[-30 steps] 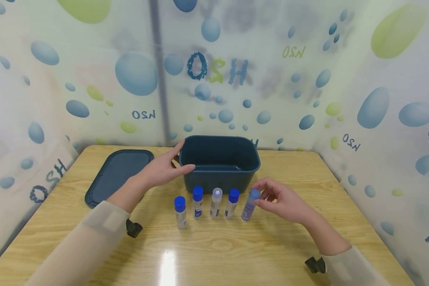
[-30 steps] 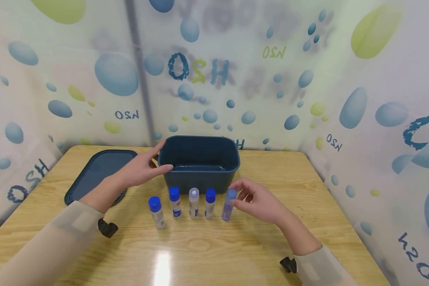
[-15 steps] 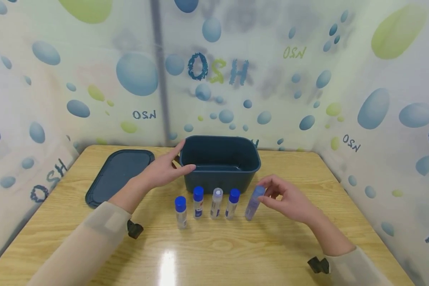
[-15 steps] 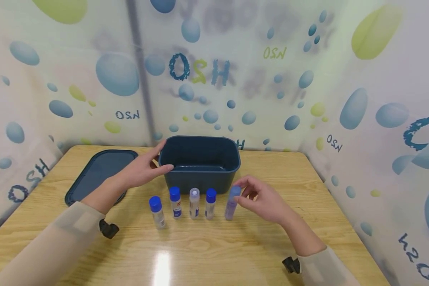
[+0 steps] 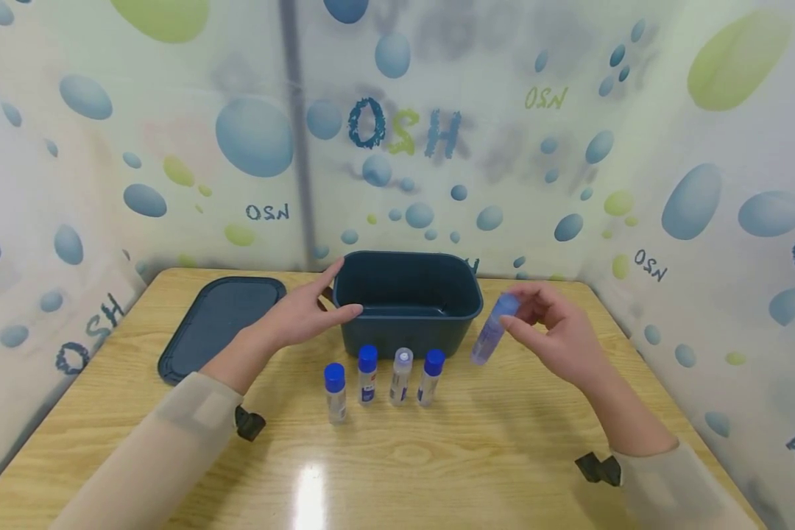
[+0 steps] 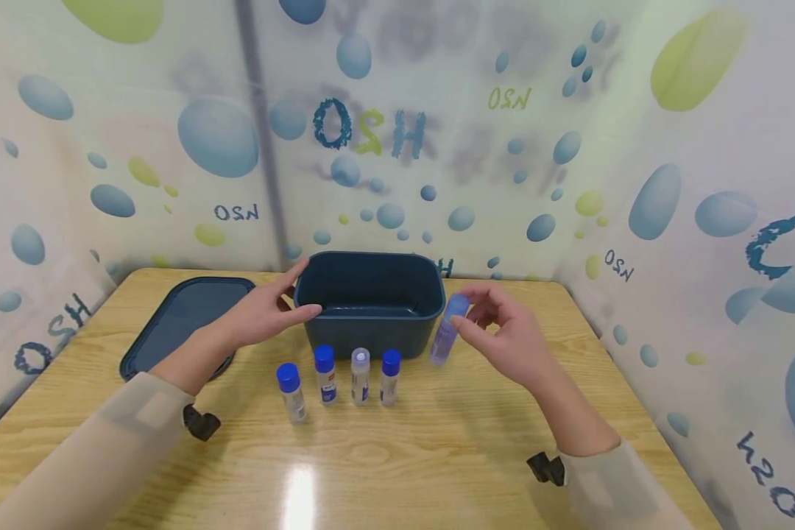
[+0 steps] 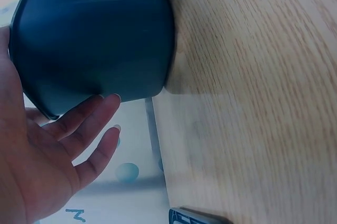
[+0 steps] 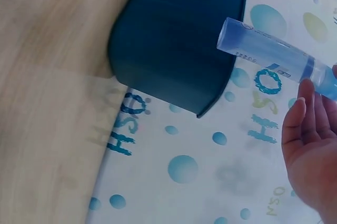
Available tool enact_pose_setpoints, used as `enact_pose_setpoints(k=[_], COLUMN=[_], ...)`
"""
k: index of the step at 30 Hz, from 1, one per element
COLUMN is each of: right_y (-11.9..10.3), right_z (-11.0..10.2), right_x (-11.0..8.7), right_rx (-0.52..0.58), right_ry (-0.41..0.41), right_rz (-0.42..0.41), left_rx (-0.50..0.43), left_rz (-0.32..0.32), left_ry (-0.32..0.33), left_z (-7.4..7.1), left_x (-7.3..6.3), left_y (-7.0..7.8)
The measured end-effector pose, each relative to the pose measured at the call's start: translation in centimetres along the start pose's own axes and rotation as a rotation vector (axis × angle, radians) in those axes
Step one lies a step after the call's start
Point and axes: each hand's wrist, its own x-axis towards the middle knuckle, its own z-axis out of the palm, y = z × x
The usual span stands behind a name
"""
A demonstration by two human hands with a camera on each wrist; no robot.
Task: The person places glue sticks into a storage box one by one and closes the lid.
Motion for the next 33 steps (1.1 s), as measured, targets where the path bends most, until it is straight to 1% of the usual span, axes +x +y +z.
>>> enact_pose_setpoints(k=[3,7,11,18,23,29,33], right_y=[-0.6,-1.3,-1.6,-1.6,-1.0,0.3,1.7], right_z=[-0.3,-0.5,-0.3,0.6,1.8,3.4,4.6], right_x=[0.9,2.1,3.5,6.1,7.8,9.5,10.6], right_rx=[0.004,0.002,-0.013,0.021,0.031,-0.019,-0.065], right_ry=[0.030,0.046,0.041,0.034,0.003,-0.060,-0.111], right_rz=[0.001,0.018,0.030,0.036,0.061,0.145,0.208], left_rx=[-0.006,-0.018,-0.027,-0.036,-0.031,-0.032,-0.029], left_rz=[0.001,0.002,0.000,0.003,0.007,0.011,0.011], left_ry=[0.002,-0.001,-0.004,-0.002,0.002,0.001,-0.002], left_z=[0.0,0.1,0.1,0.1,0.1,0.1,0.0], left_x=[-0.1,0.1,0.1,0.1,0.1,0.0,-0.1], left_y=[0.0,-0.2,-0.3,-0.2,-0.3,-0.2,-0.1])
